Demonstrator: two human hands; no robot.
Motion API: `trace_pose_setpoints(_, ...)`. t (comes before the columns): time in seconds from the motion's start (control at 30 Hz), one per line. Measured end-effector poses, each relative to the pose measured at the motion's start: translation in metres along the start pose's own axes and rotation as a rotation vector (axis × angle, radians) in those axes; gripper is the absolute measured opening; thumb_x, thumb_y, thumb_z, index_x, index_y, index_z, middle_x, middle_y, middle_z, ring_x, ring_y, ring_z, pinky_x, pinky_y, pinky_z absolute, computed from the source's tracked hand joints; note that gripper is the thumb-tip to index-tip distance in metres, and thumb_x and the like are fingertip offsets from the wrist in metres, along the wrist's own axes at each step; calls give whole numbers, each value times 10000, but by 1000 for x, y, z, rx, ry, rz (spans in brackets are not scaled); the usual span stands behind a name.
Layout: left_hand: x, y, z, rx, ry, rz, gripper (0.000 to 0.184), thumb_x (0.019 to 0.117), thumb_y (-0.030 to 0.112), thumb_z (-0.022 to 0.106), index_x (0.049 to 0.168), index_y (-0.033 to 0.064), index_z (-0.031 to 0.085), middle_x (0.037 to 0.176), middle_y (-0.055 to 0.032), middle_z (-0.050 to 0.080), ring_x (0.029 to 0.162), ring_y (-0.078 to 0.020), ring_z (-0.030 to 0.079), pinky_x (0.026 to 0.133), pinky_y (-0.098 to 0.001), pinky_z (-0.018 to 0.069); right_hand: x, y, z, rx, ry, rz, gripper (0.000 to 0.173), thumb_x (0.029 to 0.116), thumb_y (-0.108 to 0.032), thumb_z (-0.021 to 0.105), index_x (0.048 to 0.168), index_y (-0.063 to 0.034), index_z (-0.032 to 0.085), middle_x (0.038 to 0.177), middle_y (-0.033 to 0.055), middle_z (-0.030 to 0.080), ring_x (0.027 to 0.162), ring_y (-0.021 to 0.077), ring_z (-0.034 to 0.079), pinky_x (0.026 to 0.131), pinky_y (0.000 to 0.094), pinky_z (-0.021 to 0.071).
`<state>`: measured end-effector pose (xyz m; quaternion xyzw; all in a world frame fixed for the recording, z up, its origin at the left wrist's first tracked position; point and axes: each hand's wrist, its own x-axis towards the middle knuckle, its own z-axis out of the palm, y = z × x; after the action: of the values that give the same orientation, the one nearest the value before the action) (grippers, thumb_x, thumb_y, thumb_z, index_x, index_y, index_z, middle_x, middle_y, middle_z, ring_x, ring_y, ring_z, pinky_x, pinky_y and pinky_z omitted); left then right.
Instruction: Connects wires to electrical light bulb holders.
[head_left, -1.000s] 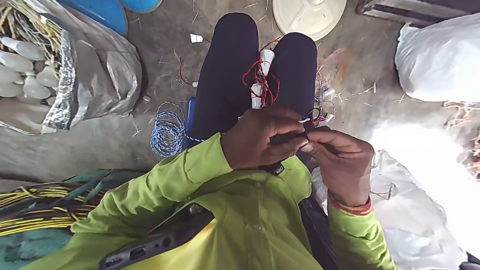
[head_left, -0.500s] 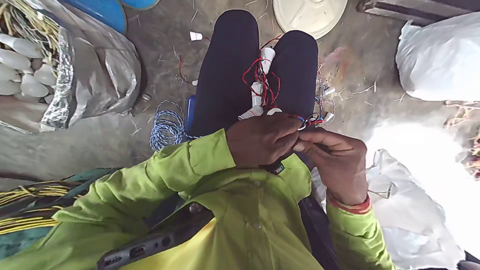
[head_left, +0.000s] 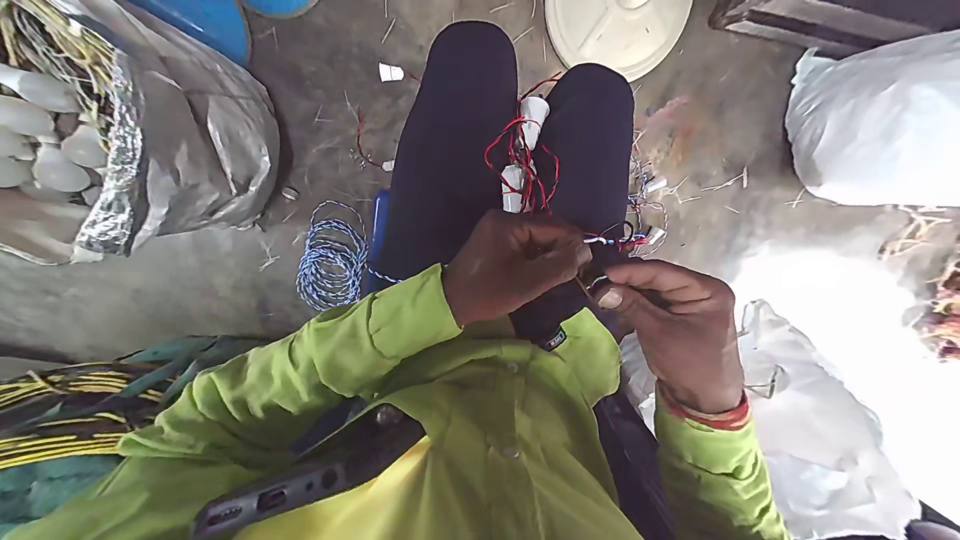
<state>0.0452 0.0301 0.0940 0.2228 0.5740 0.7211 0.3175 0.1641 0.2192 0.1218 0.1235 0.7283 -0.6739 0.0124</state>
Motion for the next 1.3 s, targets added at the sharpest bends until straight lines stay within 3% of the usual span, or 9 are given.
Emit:
trace_pose_setpoints(0.13,-1,3,-4,47,-37,45,239,1036,104,563,1045,-75,722,1014,-104,734,922,-91,700,799,-263,602,-2,0,0,-16,13,1,143,910,-134,771,1053,-120,765,959,-61,749,833,38,697,752,215,610)
trace_pose_setpoints(0.37,-1,5,-10,-79,-37,-50,376,991,-65,478,1360,-129,514,1201,-181,681,1044,-191,713,917,-365,617,-8,6,-1,102,89,8,197,971,-109,695,1164,-122,657,912,-28,747,807,81,723,726,241,625)
trace_pose_setpoints(0.47,-2,5,-12,2,-36,-39,361,999,-59,489,1352,-123,529,1188,-165,702,1049,-178,712,925,-346,609,-12,8,6,53,130,18,389,938,-52,714,1284,-144,562,865,-33,754,762,88,733,716,251,635)
trace_pose_setpoints(0.6,-6,9,-9,46,-21,-36,369,990,-78,504,1355,-110,545,1219,-161,700,1057,-183,719,929,-336,616,-9,13,16,70,109,-5,196,967,-39,675,1162,-31,698,871,5,740,743,97,707,694,258,627)
trace_pose_setpoints(0.7,-11,13,-6,228,-33,14,366,996,-52,522,1357,-58,584,1205,-118,720,1061,-132,717,945,-298,605,-4,16,22,288,102,113,215,1028,-129,602,1151,-21,742,962,53,731,754,89,659,689,254,585)
trace_pose_setpoints(0.8,-17,12,-3,581,-73,189,381,992,-17,530,1361,-10,624,1169,-111,735,1037,-162,703,932,-320,575,-3,14,25,585,142,349,223,1016,-297,638,1046,-118,766,954,-4,717,745,46,626,687,224,557)
trace_pose_setpoints(0.97,-23,7,-2,877,-242,489,407,973,-5,576,1380,2,595,1247,-128,718,1086,-218,703,1000,-354,528,-7,20,29,940,104,577,157,964,-285,708,910,-142,745,698,-31,617,624,72,602,646,278,573)
trace_pose_setpoints(1.13,-28,1,-1,1051,-138,396,509,934,94,626,1432,21,551,1089,-134,725,962,-288,671,858,-405,558,-11,16,29,937,94,542,170,956,-263,716,993,-104,764,849,30,707,722,97,662,708,298,596)
trace_pose_setpoints(1.3,-27,-7,-4,1244,-16,420,340,977,184,630,1288,55,685,955,-105,749,888,-263,668,941,-438,482,-18,20,33,1052,51,597,199,913,-297,747,985,-112,763,864,53,711,767,140,694,742,342,610)
